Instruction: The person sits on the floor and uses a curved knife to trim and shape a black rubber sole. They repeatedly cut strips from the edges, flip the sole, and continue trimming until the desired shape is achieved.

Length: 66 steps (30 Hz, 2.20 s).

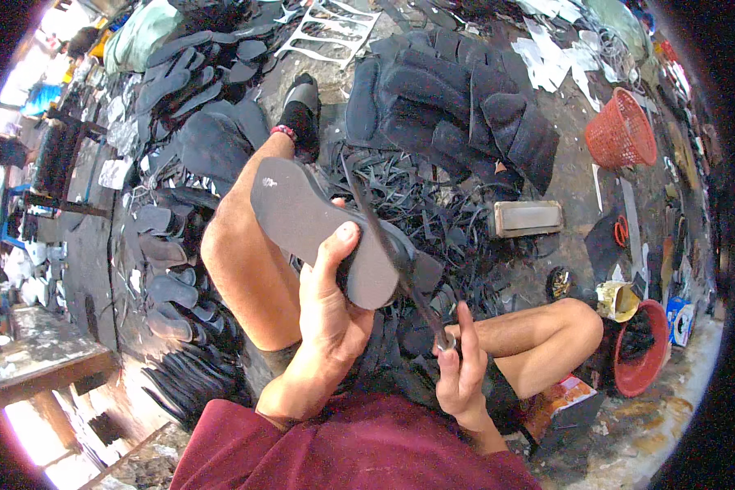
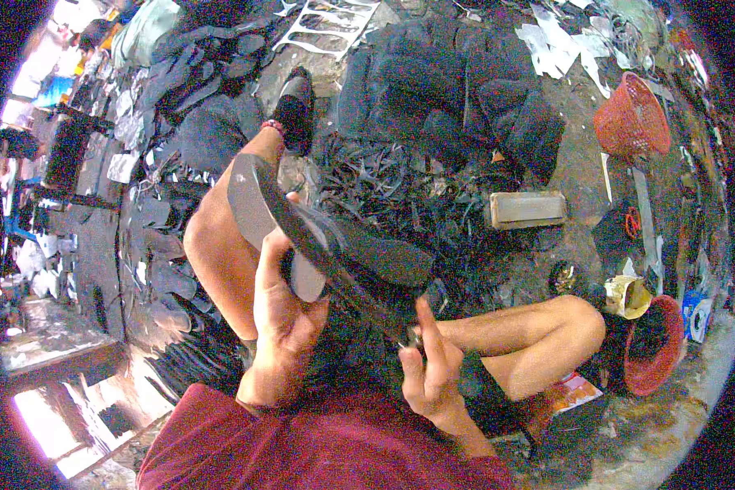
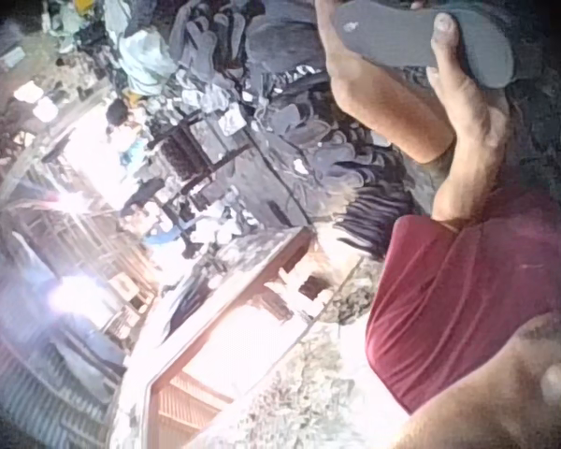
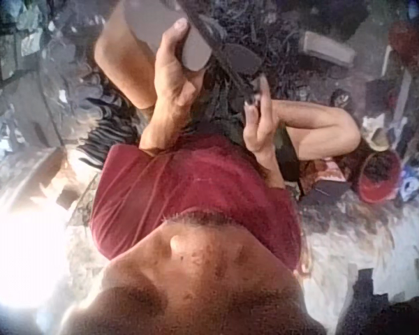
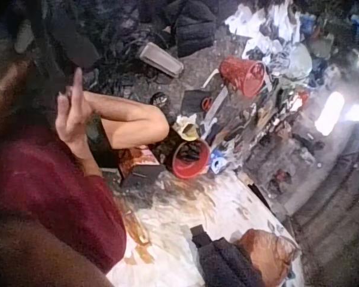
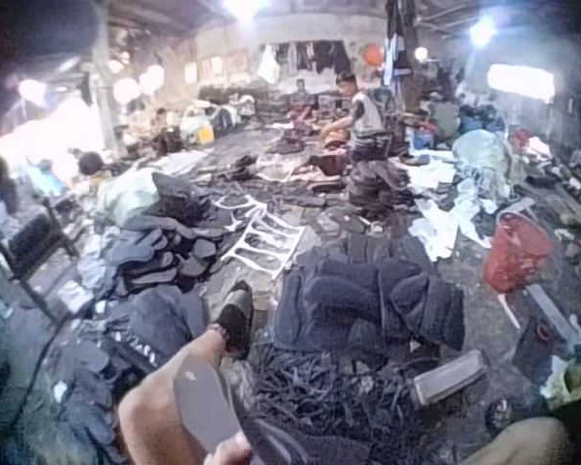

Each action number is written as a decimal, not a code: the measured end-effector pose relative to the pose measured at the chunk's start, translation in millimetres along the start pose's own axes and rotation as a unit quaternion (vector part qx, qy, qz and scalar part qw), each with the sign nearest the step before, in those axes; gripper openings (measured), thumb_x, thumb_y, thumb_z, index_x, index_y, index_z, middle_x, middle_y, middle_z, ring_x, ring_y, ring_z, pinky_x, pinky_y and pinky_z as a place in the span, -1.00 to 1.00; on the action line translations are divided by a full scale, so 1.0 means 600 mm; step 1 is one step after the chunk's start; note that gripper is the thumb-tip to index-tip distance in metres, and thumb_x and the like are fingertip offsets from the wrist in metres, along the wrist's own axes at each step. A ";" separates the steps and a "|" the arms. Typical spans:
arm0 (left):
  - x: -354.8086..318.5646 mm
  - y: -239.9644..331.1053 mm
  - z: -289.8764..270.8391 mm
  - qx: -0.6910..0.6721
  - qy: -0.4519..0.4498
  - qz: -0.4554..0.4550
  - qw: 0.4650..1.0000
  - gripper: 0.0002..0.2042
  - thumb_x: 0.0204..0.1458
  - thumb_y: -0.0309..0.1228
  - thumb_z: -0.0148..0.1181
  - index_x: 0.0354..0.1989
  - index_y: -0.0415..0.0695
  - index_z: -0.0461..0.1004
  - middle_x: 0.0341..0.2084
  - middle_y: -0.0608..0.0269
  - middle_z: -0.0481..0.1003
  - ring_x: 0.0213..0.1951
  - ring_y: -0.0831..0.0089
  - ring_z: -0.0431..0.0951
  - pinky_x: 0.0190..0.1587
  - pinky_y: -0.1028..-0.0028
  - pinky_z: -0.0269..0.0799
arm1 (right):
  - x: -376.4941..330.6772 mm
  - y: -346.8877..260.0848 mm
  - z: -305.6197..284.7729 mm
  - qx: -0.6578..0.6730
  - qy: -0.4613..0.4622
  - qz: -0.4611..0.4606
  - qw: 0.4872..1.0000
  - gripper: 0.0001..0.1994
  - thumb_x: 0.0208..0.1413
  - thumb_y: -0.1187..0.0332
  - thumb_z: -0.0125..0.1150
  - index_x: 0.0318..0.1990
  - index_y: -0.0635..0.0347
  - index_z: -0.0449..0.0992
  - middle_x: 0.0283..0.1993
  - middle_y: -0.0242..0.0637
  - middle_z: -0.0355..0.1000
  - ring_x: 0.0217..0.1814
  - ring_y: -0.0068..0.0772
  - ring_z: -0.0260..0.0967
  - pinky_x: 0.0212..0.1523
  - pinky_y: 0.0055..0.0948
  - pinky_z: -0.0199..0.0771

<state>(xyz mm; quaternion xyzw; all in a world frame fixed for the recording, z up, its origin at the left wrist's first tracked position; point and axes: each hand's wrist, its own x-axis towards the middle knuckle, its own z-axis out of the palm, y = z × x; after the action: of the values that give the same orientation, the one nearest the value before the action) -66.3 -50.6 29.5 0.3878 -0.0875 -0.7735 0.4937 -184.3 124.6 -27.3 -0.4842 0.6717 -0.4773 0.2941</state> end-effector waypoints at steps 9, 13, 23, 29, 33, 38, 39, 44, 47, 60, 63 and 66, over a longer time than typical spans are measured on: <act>-0.014 -0.025 -0.079 0.119 -0.008 0.016 0.993 -0.49 0.11 -0.32 0.19 0.26 -0.13 0.30 -0.07 0.25 0.55 -0.08 0.35 0.59 0.02 0.34 0.52 | -0.007 -0.001 -0.039 -0.127 -0.048 -0.007 0.991 -0.41 0.32 0.17 0.02 0.36 0.43 0.20 -0.32 -0.03 0.48 -0.35 0.02 0.47 -0.32 -0.14 0.45; -0.027 -0.030 -0.127 0.203 0.005 0.030 0.979 -0.51 0.00 -0.35 0.24 0.14 -0.24 0.36 -0.19 0.21 0.57 -0.20 0.34 0.61 -0.07 0.35 0.55 | 0.044 -0.006 -0.048 -0.148 -0.150 -0.062 0.976 -0.40 0.24 0.25 0.15 0.40 0.25 0.20 -0.32 -0.05 0.49 -0.45 -0.02 0.45 -0.42 -0.15 0.44; -0.058 0.022 -0.126 0.249 -0.074 -0.035 0.965 -0.55 0.00 -0.50 0.31 0.11 -0.31 0.41 -0.15 0.09 0.58 -0.14 0.34 0.60 -0.01 0.35 0.51 | 0.155 0.012 0.059 0.139 0.042 -0.021 0.989 -0.60 0.35 0.24 0.04 0.31 -0.04 0.37 -0.40 -0.27 0.49 -0.45 -0.35 0.47 -0.43 -0.37 0.49; -0.075 0.084 -0.138 0.628 -0.100 0.334 0.696 -0.17 -0.26 -0.56 0.18 0.39 -0.27 0.19 0.16 -0.05 0.29 0.19 0.13 0.34 0.28 0.25 0.19 | 0.272 0.073 -0.054 0.053 0.163 0.222 0.960 0.03 0.21 0.08 0.27 0.53 -0.11 -0.48 -0.51 -0.43 0.33 -0.65 -0.61 0.16 -0.67 -0.58 0.19; -0.150 0.118 -0.165 0.613 -0.070 0.349 0.705 -0.06 -0.41 -0.43 0.47 0.34 -0.30 0.28 0.16 -0.10 0.34 0.24 0.05 0.32 0.31 0.19 0.13 | 0.222 0.087 -0.003 0.078 0.041 0.247 0.965 0.10 0.02 0.44 0.44 0.54 -0.24 -0.33 -0.24 -0.33 0.36 -0.51 -0.56 0.21 -0.50 -0.53 0.35; -0.136 0.220 -0.388 0.568 0.378 0.450 0.576 -0.36 -0.10 -0.48 0.38 0.25 -0.28 0.38 0.06 -0.03 0.47 0.08 0.22 0.45 0.19 0.33 0.29 | 0.172 0.112 0.036 0.035 -0.017 0.261 0.965 0.12 -0.06 0.60 0.42 0.54 -0.22 -0.24 -0.18 -0.26 0.45 -0.25 -0.48 0.38 -0.12 -0.42 0.47; -0.166 0.262 -0.490 0.620 0.437 0.438 0.482 -0.38 -0.07 -0.45 0.40 0.23 -0.27 0.40 0.01 -0.05 0.49 0.05 0.22 0.46 0.16 0.32 0.31 | 0.169 0.127 0.043 0.007 -0.044 0.261 0.964 0.09 -0.08 0.55 0.45 0.54 -0.17 -0.17 -0.17 -0.20 0.51 -0.22 -0.41 0.46 -0.09 -0.37 0.49; -0.355 0.340 -0.967 0.628 0.652 0.163 0.392 -0.33 0.07 0.03 0.24 0.32 -0.04 0.34 0.09 -0.14 0.47 0.17 -0.16 0.40 0.24 0.00 0.25 | 0.159 0.221 0.104 -0.228 -0.130 0.204 0.943 0.10 -0.28 0.26 0.64 0.47 0.02 0.06 -0.02 0.17 0.53 0.04 0.17 0.50 0.10 -0.11 0.45; -0.353 0.336 -1.011 0.658 0.623 0.124 0.404 -0.39 0.12 0.09 0.15 0.29 0.04 0.37 0.15 -0.11 0.43 0.18 -0.30 0.34 0.22 -0.16 0.21 | 0.153 0.214 0.116 -0.320 -0.143 0.187 0.918 0.06 -0.30 0.24 0.66 0.42 0.00 0.11 0.03 0.07 0.52 0.08 0.17 0.46 0.10 -0.05 0.44; -0.130 0.263 -0.445 0.568 0.454 0.530 0.436 -0.52 0.18 -0.38 0.21 0.22 -0.39 0.36 0.21 -0.12 0.40 0.10 0.05 0.49 0.21 0.27 0.35 | 0.150 0.037 -0.033 0.037 -0.027 0.217 0.975 -0.53 -0.08 0.53 0.48 0.06 0.13 0.56 -0.21 -0.38 0.50 -0.40 -0.66 0.33 -0.41 -0.59 0.38; -0.096 0.095 -0.176 0.516 0.073 0.494 0.696 -0.36 0.05 -0.44 0.38 0.29 -0.37 0.27 0.22 -0.05 0.37 0.13 0.21 0.47 0.21 0.33 0.36 | 0.126 -0.023 -0.002 0.140 -0.004 0.175 0.975 -0.55 -0.03 0.53 0.45 0.08 0.14 0.53 -0.17 -0.33 0.49 -0.59 -0.72 0.27 -0.65 -0.65 0.23; -0.048 0.007 -0.102 0.391 -0.039 0.290 0.873 -0.26 0.04 -0.42 0.40 0.37 -0.25 0.14 0.11 0.00 0.45 0.04 0.27 0.54 0.12 0.33 0.47 | 0.105 -0.046 0.009 0.250 -0.025 0.228 0.941 -0.47 0.11 0.46 0.35 0.26 0.15 0.38 -0.25 -0.31 0.50 -0.72 -0.63 0.28 -0.74 -0.61 0.24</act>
<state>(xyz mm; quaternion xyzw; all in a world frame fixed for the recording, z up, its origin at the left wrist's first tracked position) -15.2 -13.6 4.5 0.4757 -0.5105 -0.5126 0.5005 -192.4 61.9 0.4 -0.2408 0.6159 -0.5372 0.5236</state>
